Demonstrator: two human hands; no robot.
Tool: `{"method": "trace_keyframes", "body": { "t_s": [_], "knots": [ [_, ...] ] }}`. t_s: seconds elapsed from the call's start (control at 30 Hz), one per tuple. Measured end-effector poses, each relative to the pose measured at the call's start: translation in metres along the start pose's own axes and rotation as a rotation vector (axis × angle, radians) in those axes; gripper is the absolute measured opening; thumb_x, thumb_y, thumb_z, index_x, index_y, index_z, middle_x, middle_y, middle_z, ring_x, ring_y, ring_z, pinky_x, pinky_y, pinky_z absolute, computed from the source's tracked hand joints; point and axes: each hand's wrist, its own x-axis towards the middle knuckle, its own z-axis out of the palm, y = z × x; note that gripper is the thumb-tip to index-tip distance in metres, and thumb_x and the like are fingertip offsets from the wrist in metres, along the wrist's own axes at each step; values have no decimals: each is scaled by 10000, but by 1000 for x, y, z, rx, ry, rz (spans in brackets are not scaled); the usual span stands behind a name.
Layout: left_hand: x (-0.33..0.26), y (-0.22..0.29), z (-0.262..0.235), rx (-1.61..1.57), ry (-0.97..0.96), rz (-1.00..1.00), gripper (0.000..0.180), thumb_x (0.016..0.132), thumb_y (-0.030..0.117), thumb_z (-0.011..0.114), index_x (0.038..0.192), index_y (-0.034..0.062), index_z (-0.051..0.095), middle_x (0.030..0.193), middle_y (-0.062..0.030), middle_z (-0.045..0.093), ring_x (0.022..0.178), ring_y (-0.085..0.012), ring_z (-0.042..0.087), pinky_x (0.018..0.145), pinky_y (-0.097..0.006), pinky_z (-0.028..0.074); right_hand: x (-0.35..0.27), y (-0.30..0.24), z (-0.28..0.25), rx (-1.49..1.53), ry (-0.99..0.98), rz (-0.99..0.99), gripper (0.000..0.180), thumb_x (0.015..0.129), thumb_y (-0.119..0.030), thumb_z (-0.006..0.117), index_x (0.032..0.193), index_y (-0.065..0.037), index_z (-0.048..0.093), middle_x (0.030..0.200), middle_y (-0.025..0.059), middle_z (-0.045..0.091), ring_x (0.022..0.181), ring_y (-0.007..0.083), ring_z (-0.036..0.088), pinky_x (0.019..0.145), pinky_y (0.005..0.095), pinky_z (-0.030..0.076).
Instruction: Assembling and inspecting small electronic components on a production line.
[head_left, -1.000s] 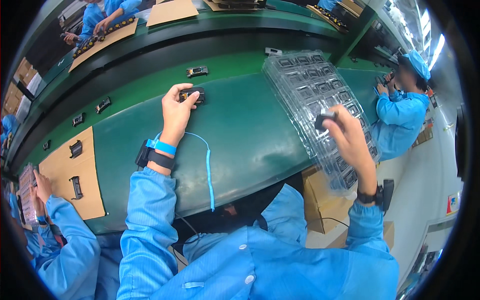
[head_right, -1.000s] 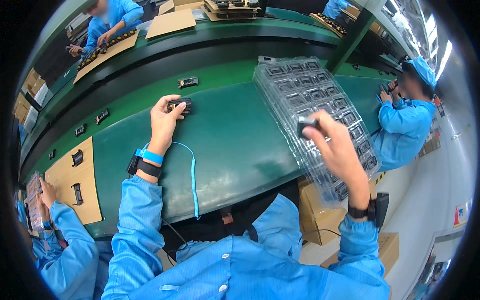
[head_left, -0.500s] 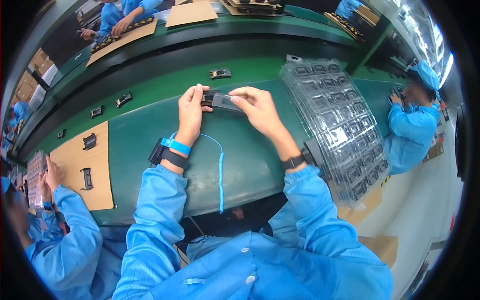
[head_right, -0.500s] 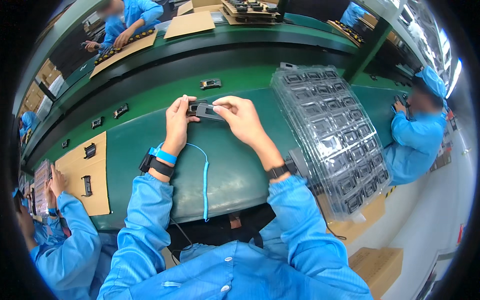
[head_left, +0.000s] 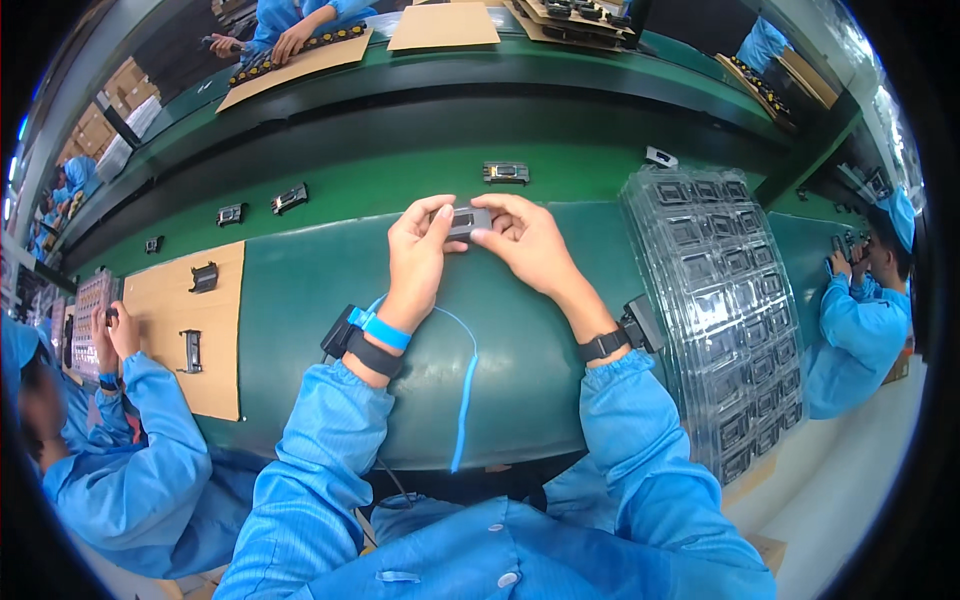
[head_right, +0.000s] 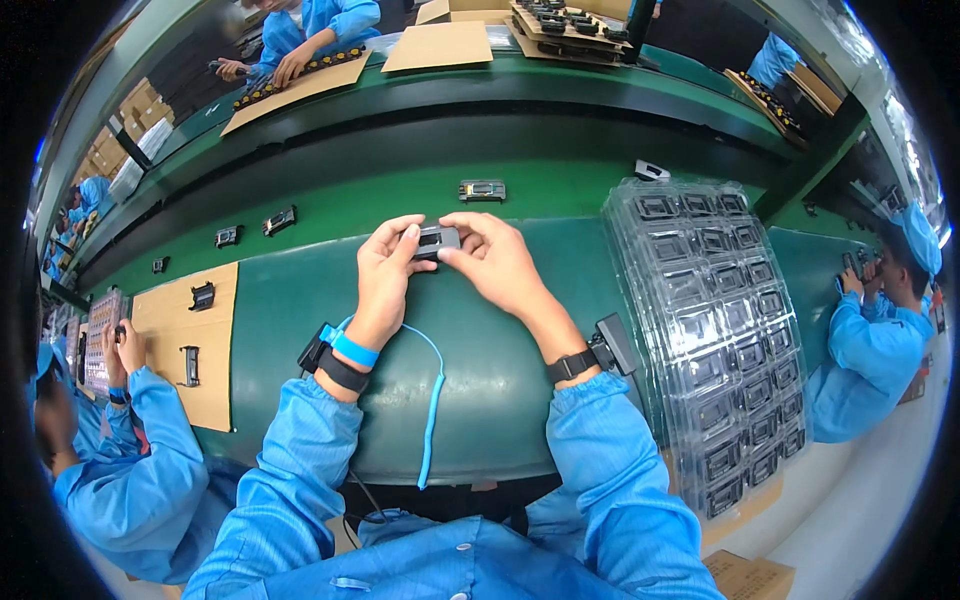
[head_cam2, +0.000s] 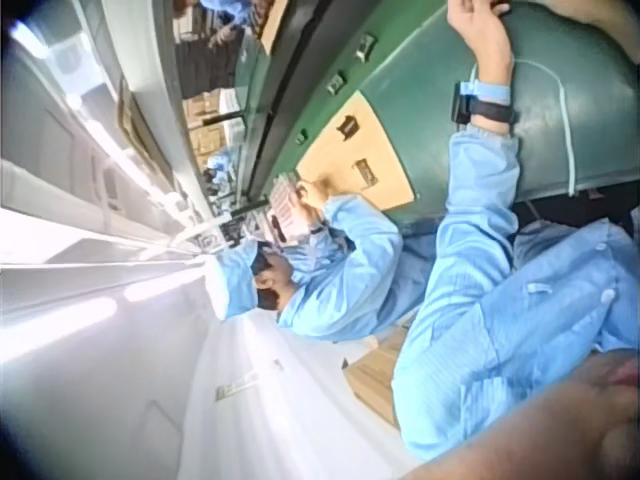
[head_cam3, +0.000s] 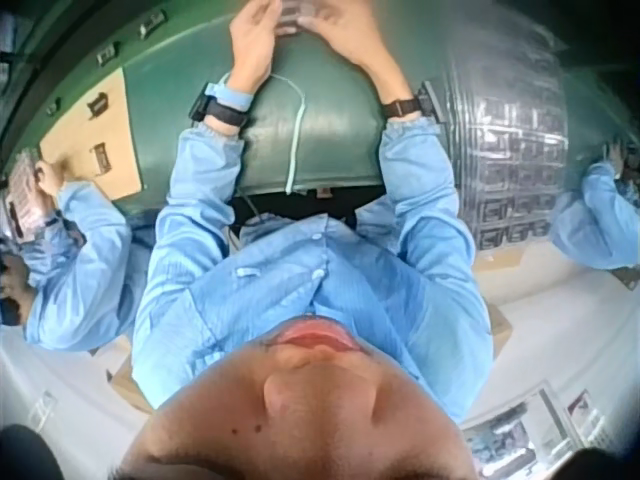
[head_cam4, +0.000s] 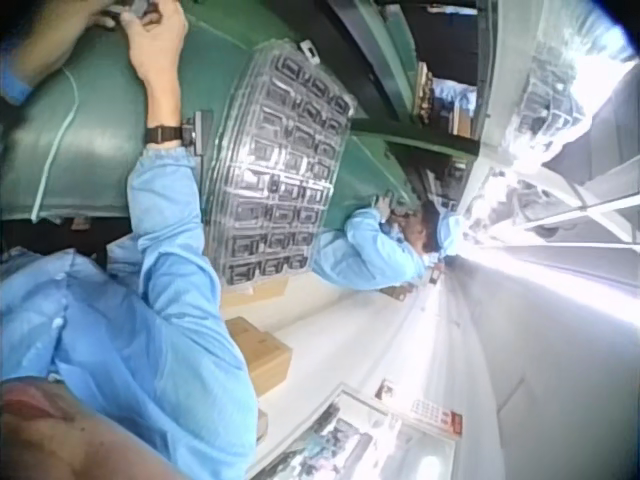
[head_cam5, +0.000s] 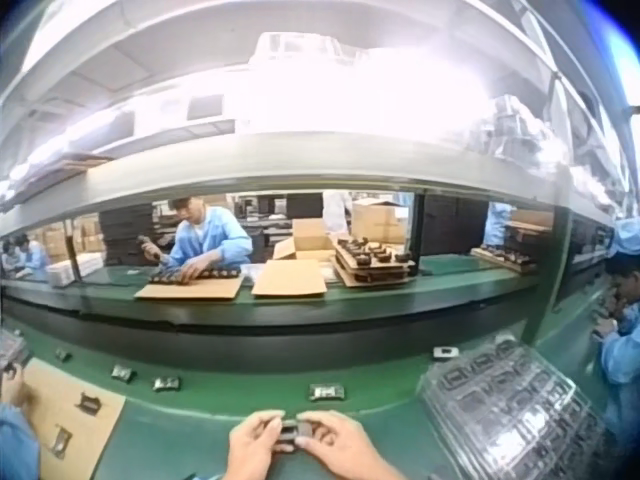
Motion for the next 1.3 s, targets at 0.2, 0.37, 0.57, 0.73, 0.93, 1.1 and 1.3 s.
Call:
{"method": "trace_keyframes", "body": {
  "t_s": [0.2,0.37,0.57,0.73,0.93,1.1,1.3],
  "knots": [
    [-1,4,5,20,-19,-20,268,1091,200,590,1257,3,665,1112,-96,726,948,-135,709,767,-269,613,-5,-16,-1,-218,-48,-8,461,817,33,812,1261,-19,700,983,83,632,761,138,619,687,289,535],
    [-1,5,6,23,-13,-18,283,1089,217,594,1244,-9,665,1104,-99,716,940,-143,708,761,-279,620,-6,-18,-3,-238,2,-79,444,810,38,814,1240,4,712,1017,85,635,752,142,609,689,285,532],
    [-2,3,6,3,-5,3,261,1080,190,606,1235,-10,669,1089,-98,725,934,-144,719,747,-277,626,-6,-18,-3,-186,-13,-117,432,804,36,819,1224,6,726,1090,85,632,749,134,600,688,286,532],
    [-2,3,6,0,-11,10,267,1072,189,616,1240,-14,663,1087,-104,721,921,-160,731,768,-284,635,-6,-19,-3,-203,-26,-106,428,805,40,812,1223,1,731,1081,82,632,754,133,602,687,284,531],
    [-2,1,5,-9,11,14,263,1072,192,617,1232,-10,667,1080,-101,727,918,-159,732,772,-284,635,-7,-19,-3,-232,-25,-128,429,807,42,808,1227,2,730,1072,81,630,751,134,603,684,282,531],
    [-3,0,5,25,-19,16,261,1074,194,615,1228,-9,671,1078,-101,736,923,-156,732,779,-287,632,-7,-18,-2,-238,-19,-123,427,806,44,807,1224,-3,733,1051,80,627,746,135,603,685,285,532],
    [-3,4,4,2,-39,-14,256,1077,147,595,1280,0,648,1078,-100,742,950,-154,731,797,-296,632,-7,-15,-3,-282,-29,-91,441,826,34,791,1259,-36,738,980,88,635,737,150,610,695,313,536]
  ]
}}
